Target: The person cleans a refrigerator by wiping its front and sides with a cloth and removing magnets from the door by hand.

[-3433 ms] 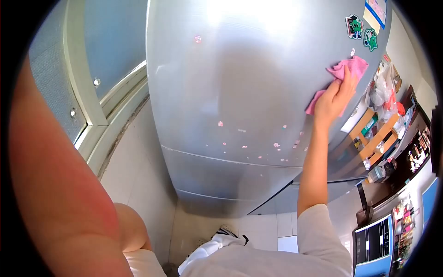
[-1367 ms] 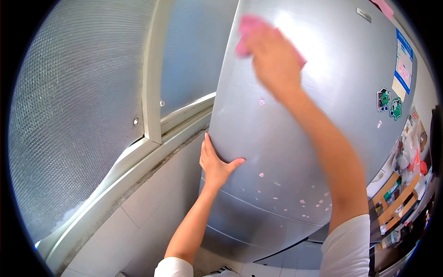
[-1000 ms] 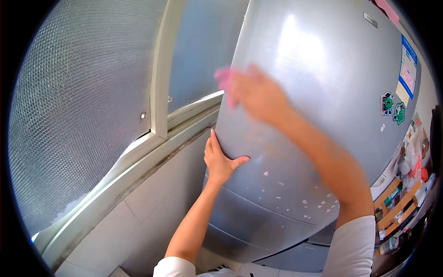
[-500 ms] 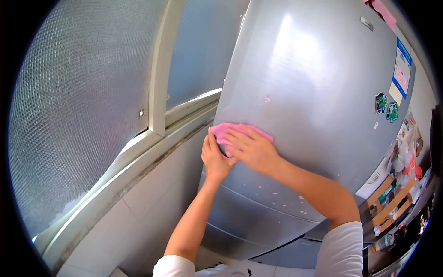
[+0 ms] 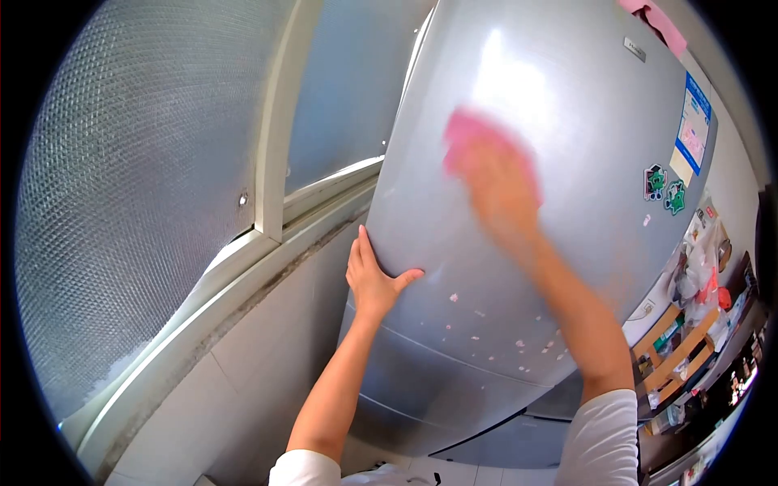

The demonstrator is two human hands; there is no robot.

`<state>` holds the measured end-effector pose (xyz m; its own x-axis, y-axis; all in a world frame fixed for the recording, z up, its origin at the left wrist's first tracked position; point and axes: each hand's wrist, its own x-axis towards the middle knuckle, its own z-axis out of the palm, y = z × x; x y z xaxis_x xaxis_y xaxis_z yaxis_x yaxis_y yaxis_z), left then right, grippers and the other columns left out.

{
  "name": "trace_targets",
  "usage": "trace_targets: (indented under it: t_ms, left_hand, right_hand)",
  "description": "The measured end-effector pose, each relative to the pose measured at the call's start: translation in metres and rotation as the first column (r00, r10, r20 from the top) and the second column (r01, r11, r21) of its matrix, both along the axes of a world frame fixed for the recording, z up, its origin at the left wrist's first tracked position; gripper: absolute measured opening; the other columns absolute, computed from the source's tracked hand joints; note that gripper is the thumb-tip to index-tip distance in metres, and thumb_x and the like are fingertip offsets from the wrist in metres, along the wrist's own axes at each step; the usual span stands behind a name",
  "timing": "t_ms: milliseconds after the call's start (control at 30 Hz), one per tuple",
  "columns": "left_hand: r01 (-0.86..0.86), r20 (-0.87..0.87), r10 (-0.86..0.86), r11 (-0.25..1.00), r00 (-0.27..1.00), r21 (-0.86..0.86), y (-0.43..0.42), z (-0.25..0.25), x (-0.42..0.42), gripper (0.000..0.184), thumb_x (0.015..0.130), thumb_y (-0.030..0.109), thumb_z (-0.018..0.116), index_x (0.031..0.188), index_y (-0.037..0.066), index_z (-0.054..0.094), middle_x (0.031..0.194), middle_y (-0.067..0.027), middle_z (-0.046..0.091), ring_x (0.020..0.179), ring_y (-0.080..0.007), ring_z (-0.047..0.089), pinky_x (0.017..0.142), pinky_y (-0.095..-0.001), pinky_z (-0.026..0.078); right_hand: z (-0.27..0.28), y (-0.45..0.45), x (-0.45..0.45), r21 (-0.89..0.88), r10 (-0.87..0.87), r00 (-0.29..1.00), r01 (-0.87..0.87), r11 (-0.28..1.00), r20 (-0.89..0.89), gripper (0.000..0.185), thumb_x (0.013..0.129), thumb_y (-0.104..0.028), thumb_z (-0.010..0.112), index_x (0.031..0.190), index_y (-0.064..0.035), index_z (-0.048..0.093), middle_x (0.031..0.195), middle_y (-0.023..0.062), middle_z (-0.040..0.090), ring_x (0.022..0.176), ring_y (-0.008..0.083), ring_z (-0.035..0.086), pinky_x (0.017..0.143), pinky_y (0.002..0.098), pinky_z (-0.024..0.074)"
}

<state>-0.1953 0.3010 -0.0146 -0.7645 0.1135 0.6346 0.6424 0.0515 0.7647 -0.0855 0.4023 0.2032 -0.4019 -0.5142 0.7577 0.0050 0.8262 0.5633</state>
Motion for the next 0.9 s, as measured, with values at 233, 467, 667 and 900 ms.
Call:
trace_targets:
  t_ms: [233, 467, 667, 900]
  left_hand:
    - [-0.026, -0.038, 0.025, 0.999, 0.999, -0.022, -0.003, -0.001, 0.0, 0.129, 0.053, 0.058, 0.083, 0.148, 0.003, 0.015, 0.143, -0.0235, 0.03, 0.131, -0.0394, 0.032, 0.107, -0.0485, 0.027]
    - [-0.029, -0.018, 0.028, 0.999, 0.999, -0.039, -0.004, 0.002, 0.003, 0.127, 0.055, 0.051, 0.086, 0.148, 0.003, 0.014, 0.144, -0.0226, 0.03, 0.13, -0.0394, 0.033, 0.107, -0.0491, 0.028]
    - [-0.02, -0.014, 0.019, 0.999, 1.0, -0.031, -0.007, 0.004, 0.002, 0.127, 0.053, 0.051, 0.087, 0.147, 0.004, 0.015, 0.142, -0.0222, 0.031, 0.129, -0.0392, 0.033, 0.106, -0.049, 0.028]
    - [0.013, -0.009, -0.013, 0.999, 1.0, -0.035, -0.012, 0.007, -0.005, 0.125, 0.049, 0.048, 0.089, 0.143, 0.002, 0.023, 0.138, -0.0208, 0.038, 0.125, -0.039, 0.036, 0.105, -0.0492, 0.03]
  right_hand:
    - [0.003, 0.008, 0.021, 0.049, 0.101, 0.936, -0.125, 0.991, 0.336, 0.018, 0.082, -0.008, 0.055, 0.097, -0.0126, 0.064, 0.116, 0.0057, 0.062, 0.113, 0.0241, 0.056, 0.097, 0.0403, 0.0411]
    - [0.194, 0.056, 0.058, 0.164, -0.088, 0.773, 0.242, 0.956, -0.628, 0.026, 0.076, 0.002, 0.049, 0.095, -0.0125, 0.062, 0.106, 0.0061, 0.063, 0.102, 0.0287, 0.057, 0.093, 0.0417, 0.0406]
    - [0.106, 0.001, -0.035, 0.288, 0.174, 0.979, -0.138, 0.948, -0.104, 0.025, 0.07, 0.004, 0.056, 0.089, -0.0128, 0.06, 0.109, 0.0068, 0.063, 0.112, 0.027, 0.056, 0.093, 0.0392, 0.044]
    - [0.078, -0.013, -0.049, 0.316, 0.241, 0.94, -0.311, 0.896, 0.242, 0.019, 0.07, -0.001, 0.059, 0.084, -0.0126, 0.062, 0.112, 0.0063, 0.064, 0.111, 0.0251, 0.057, 0.094, 0.0363, 0.045]
